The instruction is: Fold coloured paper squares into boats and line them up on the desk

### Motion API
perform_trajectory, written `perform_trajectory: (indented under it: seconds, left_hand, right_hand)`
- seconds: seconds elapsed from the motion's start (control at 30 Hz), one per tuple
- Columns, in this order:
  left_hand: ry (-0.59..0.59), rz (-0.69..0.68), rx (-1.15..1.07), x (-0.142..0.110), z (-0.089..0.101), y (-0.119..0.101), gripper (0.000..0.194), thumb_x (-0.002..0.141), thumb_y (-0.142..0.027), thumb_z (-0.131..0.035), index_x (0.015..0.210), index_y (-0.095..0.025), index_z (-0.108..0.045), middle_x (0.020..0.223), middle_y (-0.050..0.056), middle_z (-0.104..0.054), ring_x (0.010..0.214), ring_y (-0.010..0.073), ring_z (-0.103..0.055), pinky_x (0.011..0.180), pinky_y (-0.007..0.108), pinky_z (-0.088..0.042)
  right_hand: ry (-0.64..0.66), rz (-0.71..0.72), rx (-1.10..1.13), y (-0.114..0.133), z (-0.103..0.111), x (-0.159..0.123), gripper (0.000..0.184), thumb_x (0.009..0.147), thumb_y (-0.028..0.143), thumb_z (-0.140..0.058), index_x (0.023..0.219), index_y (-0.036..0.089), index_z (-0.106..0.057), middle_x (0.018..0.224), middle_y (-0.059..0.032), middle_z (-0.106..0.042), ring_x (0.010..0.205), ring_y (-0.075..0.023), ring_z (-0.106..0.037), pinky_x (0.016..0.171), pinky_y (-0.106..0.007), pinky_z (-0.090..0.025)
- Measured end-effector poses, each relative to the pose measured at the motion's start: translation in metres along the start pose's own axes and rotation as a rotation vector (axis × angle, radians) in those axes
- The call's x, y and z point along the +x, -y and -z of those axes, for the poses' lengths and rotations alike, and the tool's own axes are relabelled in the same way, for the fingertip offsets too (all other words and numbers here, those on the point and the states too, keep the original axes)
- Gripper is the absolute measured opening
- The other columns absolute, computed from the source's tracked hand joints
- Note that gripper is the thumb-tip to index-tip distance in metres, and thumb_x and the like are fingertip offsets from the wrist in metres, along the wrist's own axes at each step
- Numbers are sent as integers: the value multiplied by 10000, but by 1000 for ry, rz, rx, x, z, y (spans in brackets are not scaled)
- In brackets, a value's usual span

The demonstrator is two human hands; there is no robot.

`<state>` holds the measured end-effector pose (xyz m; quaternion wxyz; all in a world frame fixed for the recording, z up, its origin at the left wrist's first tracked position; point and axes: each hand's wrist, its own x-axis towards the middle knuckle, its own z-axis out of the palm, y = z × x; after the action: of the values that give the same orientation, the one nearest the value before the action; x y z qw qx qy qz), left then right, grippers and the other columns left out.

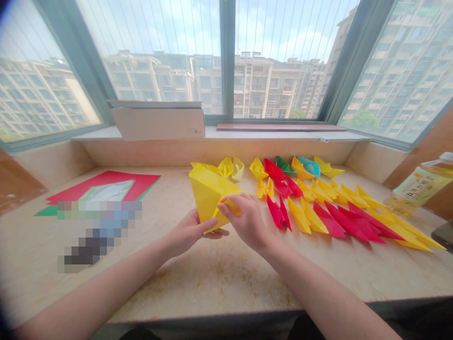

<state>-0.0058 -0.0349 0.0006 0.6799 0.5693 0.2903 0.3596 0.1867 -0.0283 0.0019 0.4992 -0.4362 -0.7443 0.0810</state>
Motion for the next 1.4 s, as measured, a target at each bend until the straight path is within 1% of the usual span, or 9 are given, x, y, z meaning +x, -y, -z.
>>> perform_trajectory:
  seconds: [0.1, 0.27, 0.37, 0.47, 0.6, 0.8, 1.07, 1.23, 1.4]
  left_hand:
    - [-64, -4, 19, 2, -3, 1, 488, 880, -424, -698, 1297, -192, -599, 1275, 155, -673, 856, 250, -760, 775, 344, -591]
    - [-91, -24, 47, 3, -4, -3, 455, 892, -420, -677, 1270, -174, -616, 1253, 154, -678, 799, 239, -761, 689, 314, -599]
    - [-84, -23, 85, 2, -1, -4, 414, 875, -419, -693, 1181, -142, -656, 1082, 133, -731, 714, 230, -755, 638, 306, -599]
    - [-76, -35, 137, 0, 1, -3, 385, 863, -427, -703, 1076, -107, -688, 862, 100, -735, 674, 224, -743, 621, 295, -597]
    - [-102, -50, 123, -1, 0, -2, 434, 833, -421, -735, 1132, -115, -664, 889, 106, -732, 668, 219, -732, 585, 287, -587]
    - [-215, -30, 91, 6, -2, 2, 447, 853, -436, -704, 1158, -114, -647, 961, 134, -735, 662, 227, -733, 568, 293, -580]
    - [-285, -52, -30, 8, 4, 3, 405, 825, -381, -733, 1131, -122, -675, 1035, 136, -738, 748, 237, -728, 696, 366, -606]
    - [-333, -114, -100, 7, 2, 4, 428, 791, -361, -761, 1137, -127, -667, 1063, 130, -728, 822, 256, -719, 713, 378, -602]
    - [-343, -111, -96, 6, 4, 0, 441, 796, -362, -747, 1171, -146, -661, 1099, 135, -728, 821, 262, -715, 666, 362, -589]
  right_hand:
    - [-34, 30, -29, 0, -1, 1, 187, 924, 380, -654, 1028, 226, -683, 970, -59, -721, 925, -258, -658, 864, -429, -492]
    - [-80, 52, -90, -12, 0, 4, 406, 908, 411, -664, 1275, 255, -590, 1220, -88, -638, 1150, -286, -586, 986, -469, -474]
    - [-92, 37, -164, -20, 1, 5, 604, 861, 458, -708, 1397, 264, -509, 1374, -103, -553, 1263, -323, -519, 1049, -512, -433]
    - [-36, -9, -141, -21, 1, 6, 698, 836, 482, -730, 1438, 248, -467, 1334, -116, -588, 1220, -331, -558, 1011, -516, -466]
    - [54, -30, -141, -13, 0, 4, 602, 826, 432, -752, 1352, 227, -545, 1203, -107, -655, 1119, -313, -616, 936, -481, -518]
    - [-28, 101, -302, -4, 0, 1, 486, 826, 345, -775, 1259, 222, -593, 1296, -112, -602, 1202, -321, -554, 1017, -501, -467]
    - [2, 308, -444, 7, 4, -1, 242, 918, 213, -666, 1159, 185, -655, 1388, -145, -571, 1277, -327, -527, 1060, -505, -443]
    - [113, 365, -279, 5, 0, -3, 314, 968, 172, -575, 1282, 167, -577, 1325, -115, -650, 1208, -233, -627, 1027, -403, -515]
    - [194, 429, -227, 8, -1, -7, 377, 981, 219, -557, 1355, 175, -538, 1442, -110, -557, 1373, -245, -484, 1127, -452, -432]
